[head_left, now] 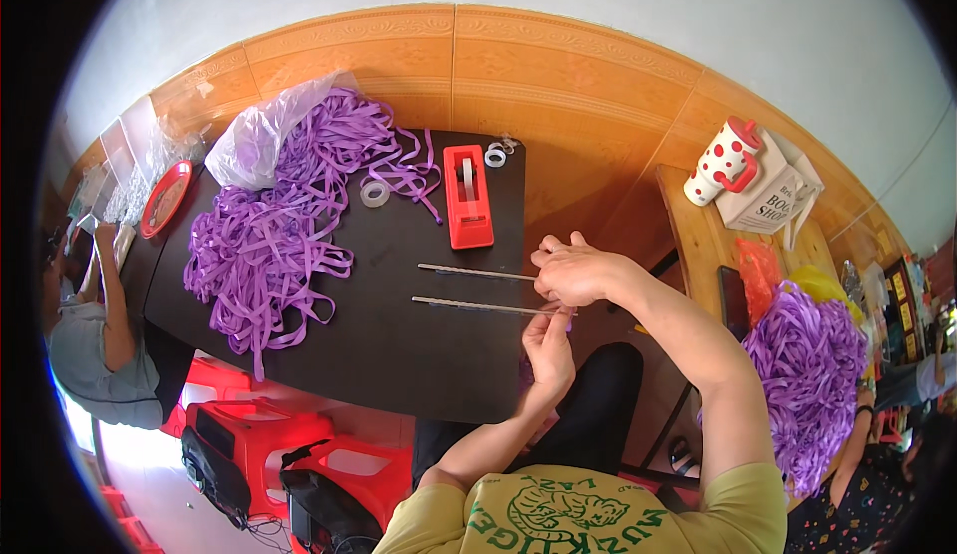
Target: The recorder is wrapping purple ribbon around two parallel metal rods to create decorative bundles.
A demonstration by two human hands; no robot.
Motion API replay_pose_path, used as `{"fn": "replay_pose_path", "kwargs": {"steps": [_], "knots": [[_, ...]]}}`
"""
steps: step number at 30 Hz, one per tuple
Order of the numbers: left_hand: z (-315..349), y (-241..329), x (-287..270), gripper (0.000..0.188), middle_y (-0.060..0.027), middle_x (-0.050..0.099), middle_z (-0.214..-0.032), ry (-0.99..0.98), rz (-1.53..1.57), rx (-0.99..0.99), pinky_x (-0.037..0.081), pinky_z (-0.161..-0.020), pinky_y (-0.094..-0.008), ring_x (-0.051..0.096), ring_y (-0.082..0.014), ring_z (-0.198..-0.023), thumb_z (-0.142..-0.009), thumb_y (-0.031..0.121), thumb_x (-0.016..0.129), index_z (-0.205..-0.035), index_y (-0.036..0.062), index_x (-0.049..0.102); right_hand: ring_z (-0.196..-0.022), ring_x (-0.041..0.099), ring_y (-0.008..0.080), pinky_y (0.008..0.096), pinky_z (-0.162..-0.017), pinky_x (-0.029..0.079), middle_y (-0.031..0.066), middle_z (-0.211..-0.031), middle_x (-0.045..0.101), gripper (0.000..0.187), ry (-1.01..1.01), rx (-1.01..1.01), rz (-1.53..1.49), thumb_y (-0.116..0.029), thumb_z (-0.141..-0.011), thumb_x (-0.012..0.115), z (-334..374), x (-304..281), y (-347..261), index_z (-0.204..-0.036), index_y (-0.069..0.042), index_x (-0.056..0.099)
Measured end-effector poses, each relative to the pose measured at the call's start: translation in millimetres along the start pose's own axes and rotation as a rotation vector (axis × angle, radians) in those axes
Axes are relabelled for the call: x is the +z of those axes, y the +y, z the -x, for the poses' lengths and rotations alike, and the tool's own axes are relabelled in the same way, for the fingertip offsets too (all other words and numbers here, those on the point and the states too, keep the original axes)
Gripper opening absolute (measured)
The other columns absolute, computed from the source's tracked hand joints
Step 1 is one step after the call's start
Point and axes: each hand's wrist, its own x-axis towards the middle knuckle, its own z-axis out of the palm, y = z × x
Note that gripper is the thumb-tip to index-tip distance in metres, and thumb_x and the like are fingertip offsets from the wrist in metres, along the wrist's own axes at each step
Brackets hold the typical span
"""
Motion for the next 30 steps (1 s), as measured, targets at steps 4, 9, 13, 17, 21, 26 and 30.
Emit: {"fn": "replay_pose_path", "kwargs": {"steps": [4,9,13,17,21,26,30], "knots": [[0,1,0,0.009,-0.0057,0.066,-0.084,-0.001,-0.003,-0.005,0.041,-0.075,-0.0216,0.057,-0.0093,-0.077,-0.084,0.002,0.058,-0.083,-0.0022,0.066,-0.108,0.039,0.0238,0.0459,-0.080,0.034,0.0038,-0.101,0.052,0.013,-0.012,-0.008,-0.035,-0.015,-0.070,0.064,-2,3,4,-0.082,-0.011,0.068],[0,-1,-1,0.010,-0.0053,0.066,-0.084,0.001,-0.023,-0.042,0.041,-0.076,-0.0217,0.057,-0.0092,-0.078,-0.084,0.003,0.058,-0.086,-0.0022,0.066,-0.110,0.039,0.0238,0.0453,-0.084,0.033,0.0056,-0.106,0.052,0.010,0.108,-0.069,-0.048,-0.015,-0.073,0.062,3,12,14,-0.080,-0.011,0.067],[0,1,-3,0.011,-0.0058,0.066,-0.086,0.018,-0.030,-0.026,0.042,-0.076,-0.0222,0.058,-0.0098,-0.079,-0.084,0.003,0.059,-0.089,-0.0025,0.067,-0.115,0.038,0.0242,0.0452,-0.086,0.032,0.0085,-0.119,0.051,0.008,0.222,-0.126,-0.105,-0.015,-0.076,0.059,8,18,18,-0.078,-0.010,0.066],[-2,0,0,0.011,-0.0070,0.066,-0.087,0.003,-0.021,-0.038,0.042,-0.077,-0.0227,0.058,-0.0107,-0.080,-0.084,0.004,0.059,-0.089,-0.0027,0.066,-0.122,0.035,0.0260,0.0463,-0.089,0.031,0.0114,-0.132,0.045,0.010,0.345,-0.183,-0.210,-0.014,-0.079,0.057,14,32,29,-0.076,-0.010,0.065],[-3,-1,-1,0.010,-0.0075,0.066,-0.087,0.000,-0.041,-0.045,0.043,-0.077,-0.0235,0.059,-0.0120,-0.080,-0.084,0.004,0.060,-0.088,-0.0025,0.066,-0.124,0.033,0.0282,0.0482,-0.094,0.031,0.0108,-0.136,0.040,0.010,0.498,-0.233,-0.441,-0.015,-0.081,0.057,20,49,39,-0.075,-0.011,0.064],[-2,0,-2,0.008,-0.0078,0.066,-0.087,-0.003,-0.035,-0.035,0.045,-0.076,-0.0255,0.061,-0.0145,-0.079,-0.084,0.003,0.059,-0.086,-0.0017,0.066,-0.124,0.035,0.0285,0.0466,-0.100,0.028,0.0095,-0.139,0.038,0.005,0.683,-0.295,-0.690,-0.013,-0.081,0.061,24,79,44,-0.078,-0.011,0.065],[-3,2,0,0.008,-0.0081,0.065,-0.087,0.001,-0.008,-0.059,0.045,-0.076,-0.0265,0.061,-0.0155,-0.080,-0.084,0.003,0.059,-0.085,-0.0015,0.066,-0.124,0.038,0.0277,0.0410,-0.100,0.033,0.0101,-0.141,0.037,0.006,0.803,-0.361,-1.040,-0.007,-0.081,0.063,19,105,47,-0.084,-0.011,0.067]]}}
